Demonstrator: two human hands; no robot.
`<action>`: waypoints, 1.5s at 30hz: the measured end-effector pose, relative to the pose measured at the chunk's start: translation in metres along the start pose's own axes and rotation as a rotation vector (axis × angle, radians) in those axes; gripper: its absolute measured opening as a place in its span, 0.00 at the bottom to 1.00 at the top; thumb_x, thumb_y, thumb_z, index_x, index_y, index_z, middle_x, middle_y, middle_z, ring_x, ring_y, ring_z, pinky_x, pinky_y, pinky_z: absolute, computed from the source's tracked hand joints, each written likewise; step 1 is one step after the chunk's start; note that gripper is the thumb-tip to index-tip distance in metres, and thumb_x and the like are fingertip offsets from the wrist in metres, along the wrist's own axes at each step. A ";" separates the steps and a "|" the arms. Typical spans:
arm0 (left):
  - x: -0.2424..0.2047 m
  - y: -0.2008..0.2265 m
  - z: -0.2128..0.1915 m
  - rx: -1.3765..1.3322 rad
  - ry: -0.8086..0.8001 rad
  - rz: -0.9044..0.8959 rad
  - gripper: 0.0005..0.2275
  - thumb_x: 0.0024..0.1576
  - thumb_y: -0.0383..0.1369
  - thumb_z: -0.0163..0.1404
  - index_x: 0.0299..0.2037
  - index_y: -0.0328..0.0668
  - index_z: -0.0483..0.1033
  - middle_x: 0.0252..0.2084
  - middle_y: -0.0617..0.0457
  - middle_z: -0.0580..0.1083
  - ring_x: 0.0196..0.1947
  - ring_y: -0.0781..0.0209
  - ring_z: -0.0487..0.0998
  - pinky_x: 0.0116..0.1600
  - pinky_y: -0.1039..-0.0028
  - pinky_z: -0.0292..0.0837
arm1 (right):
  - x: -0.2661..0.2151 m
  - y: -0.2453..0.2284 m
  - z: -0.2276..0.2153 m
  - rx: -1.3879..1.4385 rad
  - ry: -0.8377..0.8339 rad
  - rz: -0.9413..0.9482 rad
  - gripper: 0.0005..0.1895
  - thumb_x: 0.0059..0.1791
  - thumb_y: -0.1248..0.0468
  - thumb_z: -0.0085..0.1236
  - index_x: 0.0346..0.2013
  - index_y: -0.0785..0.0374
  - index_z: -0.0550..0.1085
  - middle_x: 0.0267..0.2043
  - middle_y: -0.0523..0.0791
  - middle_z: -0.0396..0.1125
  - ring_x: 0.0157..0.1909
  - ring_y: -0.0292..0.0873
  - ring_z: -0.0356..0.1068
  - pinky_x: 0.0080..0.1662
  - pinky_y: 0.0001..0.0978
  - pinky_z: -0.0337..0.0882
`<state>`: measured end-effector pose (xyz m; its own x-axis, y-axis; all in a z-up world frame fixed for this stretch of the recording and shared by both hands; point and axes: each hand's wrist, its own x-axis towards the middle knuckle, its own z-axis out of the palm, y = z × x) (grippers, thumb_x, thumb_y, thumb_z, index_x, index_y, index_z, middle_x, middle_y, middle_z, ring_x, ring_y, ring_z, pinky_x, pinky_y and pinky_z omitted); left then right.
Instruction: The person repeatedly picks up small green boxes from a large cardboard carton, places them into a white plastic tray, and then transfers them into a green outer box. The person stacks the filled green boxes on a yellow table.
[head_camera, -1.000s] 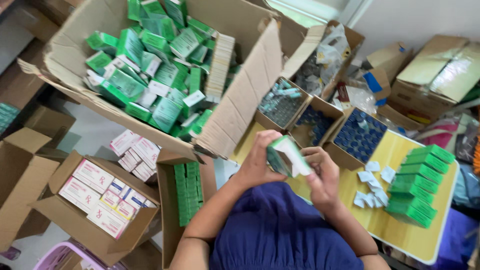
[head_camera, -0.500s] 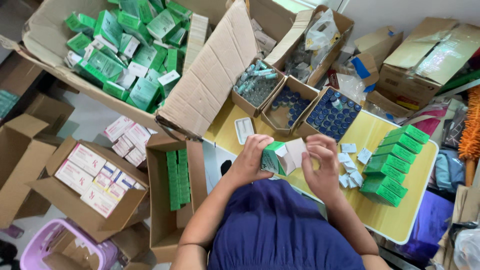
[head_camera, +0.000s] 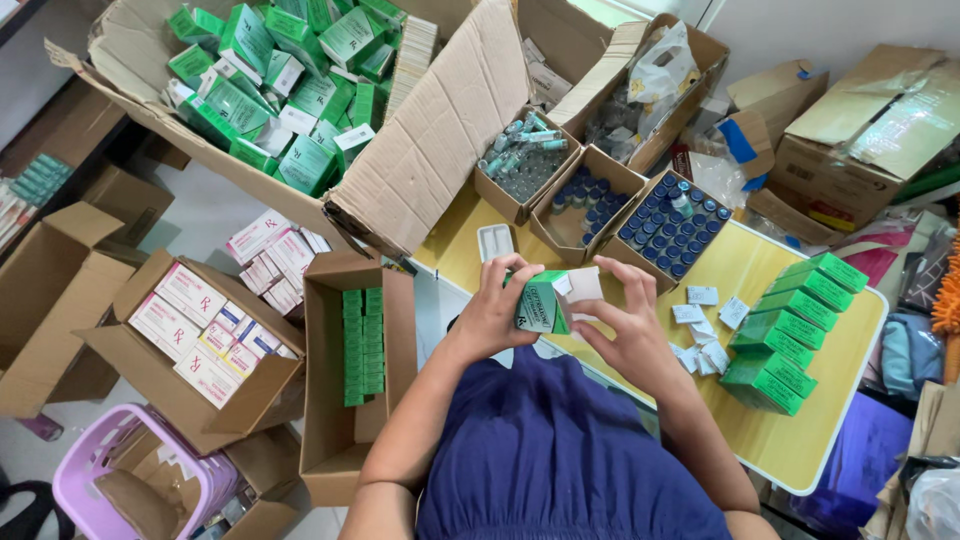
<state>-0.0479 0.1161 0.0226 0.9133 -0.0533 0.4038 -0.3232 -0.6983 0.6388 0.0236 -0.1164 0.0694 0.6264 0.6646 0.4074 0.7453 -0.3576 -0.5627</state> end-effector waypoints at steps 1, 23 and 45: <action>-0.002 -0.001 0.000 -0.016 -0.012 -0.013 0.43 0.36 0.29 0.68 0.66 0.46 0.61 0.59 0.44 0.61 0.62 0.39 0.63 0.63 0.56 0.68 | -0.001 0.001 0.001 -0.007 -0.011 -0.003 0.17 0.41 0.61 0.70 0.43 0.54 0.80 0.70 0.52 0.54 0.70 0.60 0.52 0.67 0.51 0.58; 0.010 -0.007 -0.011 -0.164 -0.347 -0.003 0.43 0.35 0.30 0.66 0.65 0.46 0.61 0.61 0.43 0.63 0.64 0.38 0.63 0.67 0.57 0.65 | 0.002 0.002 0.000 -0.104 -0.149 -0.021 0.50 0.30 0.49 0.75 0.65 0.54 0.67 0.72 0.50 0.50 0.71 0.61 0.47 0.68 0.56 0.54; -0.015 -0.061 0.035 -0.080 -0.131 -0.266 0.38 0.41 0.44 0.69 0.65 0.54 0.68 0.56 0.47 0.68 0.59 0.42 0.70 0.61 0.57 0.71 | 0.015 0.047 0.058 -0.068 -0.320 0.163 0.59 0.31 0.51 0.77 0.71 0.60 0.56 0.72 0.55 0.44 0.71 0.63 0.45 0.67 0.53 0.54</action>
<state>-0.0331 0.1347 -0.0456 0.9909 0.0288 0.1312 -0.0823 -0.6418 0.7624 0.0546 -0.0847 0.0075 0.6428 0.7633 0.0643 0.6621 -0.5115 -0.5477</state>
